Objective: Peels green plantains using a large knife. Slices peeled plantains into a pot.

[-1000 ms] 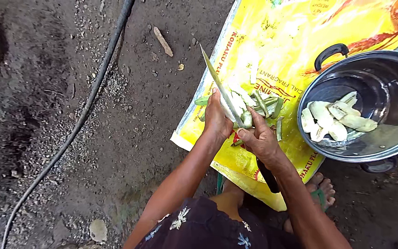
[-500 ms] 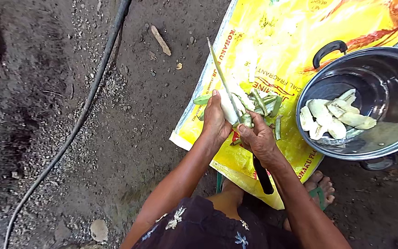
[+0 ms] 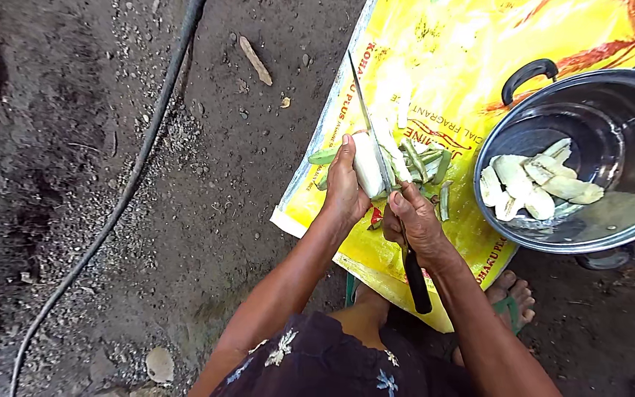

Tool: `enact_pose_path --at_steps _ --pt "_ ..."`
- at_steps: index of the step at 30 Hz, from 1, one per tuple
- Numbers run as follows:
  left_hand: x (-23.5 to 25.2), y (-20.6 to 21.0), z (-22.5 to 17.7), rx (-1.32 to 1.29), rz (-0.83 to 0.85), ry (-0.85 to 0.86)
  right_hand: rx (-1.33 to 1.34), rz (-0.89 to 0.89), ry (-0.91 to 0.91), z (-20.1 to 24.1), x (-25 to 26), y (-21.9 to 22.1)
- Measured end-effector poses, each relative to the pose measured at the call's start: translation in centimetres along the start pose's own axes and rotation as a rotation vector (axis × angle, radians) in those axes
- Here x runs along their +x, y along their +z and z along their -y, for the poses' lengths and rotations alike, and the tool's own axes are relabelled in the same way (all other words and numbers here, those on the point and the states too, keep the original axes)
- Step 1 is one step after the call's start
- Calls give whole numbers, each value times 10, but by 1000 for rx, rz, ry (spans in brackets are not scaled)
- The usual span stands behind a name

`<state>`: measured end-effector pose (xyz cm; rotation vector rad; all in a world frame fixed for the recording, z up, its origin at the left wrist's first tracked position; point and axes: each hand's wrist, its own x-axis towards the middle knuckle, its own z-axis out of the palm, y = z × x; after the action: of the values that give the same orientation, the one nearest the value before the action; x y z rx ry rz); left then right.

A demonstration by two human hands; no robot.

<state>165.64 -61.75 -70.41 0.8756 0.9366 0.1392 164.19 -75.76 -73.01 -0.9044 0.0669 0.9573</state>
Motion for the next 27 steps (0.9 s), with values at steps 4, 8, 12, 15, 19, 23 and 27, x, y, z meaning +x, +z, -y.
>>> enact_pose_path --at_steps 4,8,12,15,19,23,27 --pt "0 -1 3 18 39 90 -18 -31 -10 -1 1 2" --pt "2 -6 1 -14 100 38 -89 19 -33 1 1 -5" --pt "4 -7 -2 -79 67 -71 -39 56 10 3 1 -7" --pt "5 -5 1 -149 33 -99 112 77 52 0 1 -5" --pt "4 -1 5 -232 3 -88 342 111 94 -5 1 -3" --pt "5 -2 6 -240 32 -89 454 145 157 -6 2 -6" --pt "11 -6 9 -142 43 -27 162 100 156 3 2 -19"
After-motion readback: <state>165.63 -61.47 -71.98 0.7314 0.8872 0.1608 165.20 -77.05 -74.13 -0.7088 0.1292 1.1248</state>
